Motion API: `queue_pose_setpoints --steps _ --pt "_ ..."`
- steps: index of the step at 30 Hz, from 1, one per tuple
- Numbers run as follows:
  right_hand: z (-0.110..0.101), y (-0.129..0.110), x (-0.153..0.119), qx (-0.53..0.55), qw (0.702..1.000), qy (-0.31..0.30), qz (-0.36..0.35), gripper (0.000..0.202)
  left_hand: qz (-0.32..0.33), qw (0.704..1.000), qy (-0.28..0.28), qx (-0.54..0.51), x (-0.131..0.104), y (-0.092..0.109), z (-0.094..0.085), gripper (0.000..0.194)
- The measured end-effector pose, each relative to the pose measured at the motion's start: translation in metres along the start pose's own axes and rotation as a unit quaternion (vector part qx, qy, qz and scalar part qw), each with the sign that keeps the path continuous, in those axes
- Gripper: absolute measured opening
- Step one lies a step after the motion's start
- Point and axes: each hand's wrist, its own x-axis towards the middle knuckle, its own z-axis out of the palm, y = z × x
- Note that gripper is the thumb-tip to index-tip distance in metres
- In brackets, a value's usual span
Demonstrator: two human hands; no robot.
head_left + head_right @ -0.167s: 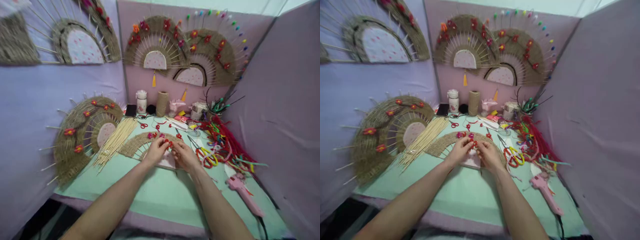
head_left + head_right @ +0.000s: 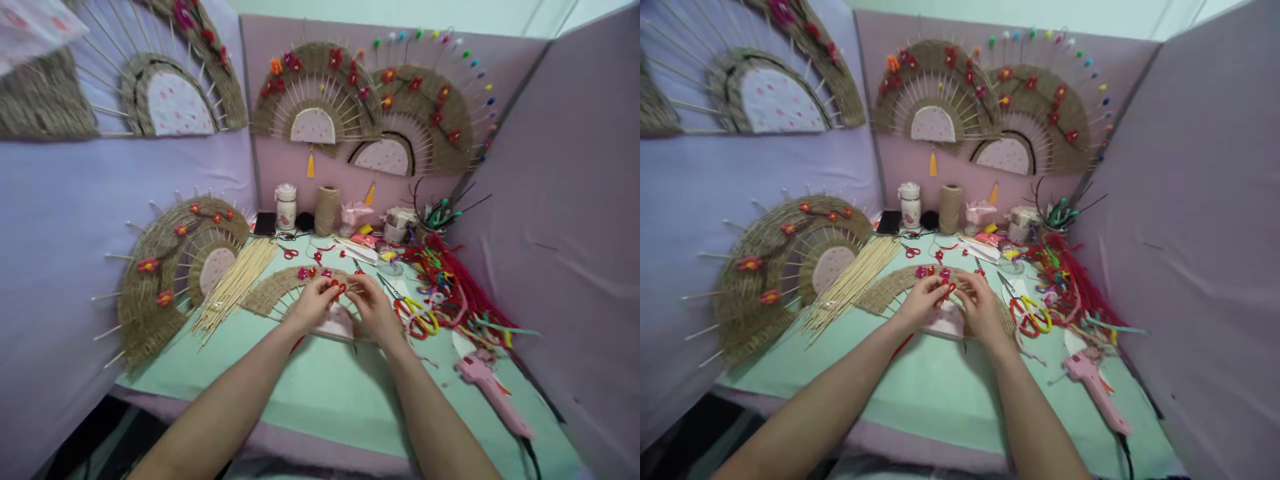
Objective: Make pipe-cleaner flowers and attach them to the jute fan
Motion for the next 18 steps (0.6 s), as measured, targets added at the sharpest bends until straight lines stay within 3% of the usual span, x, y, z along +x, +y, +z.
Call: queue_pose_setpoints --steps 3,6,14,18 --pt "-0.004 0.000 0.001 -0.072 0.992 -0.018 -0.103 0.015 0.006 1.000 -0.021 -0.012 -0.002 0.001 0.000 0.022" --pt "-0.008 0.003 0.002 -0.110 0.983 -0.026 -0.142 0.015 -0.001 0.999 -0.030 -0.030 -0.003 0.001 0.001 0.024" --pt "-0.013 0.005 0.004 -0.179 0.969 -0.069 -0.157 0.013 -0.011 0.999 -0.033 0.004 -0.003 0.001 -0.001 0.029" --pt "-0.012 0.001 0.004 -0.204 0.965 -0.080 -0.145 0.013 0.016 0.998 -0.023 0.053 -0.002 0.003 -0.002 0.030"
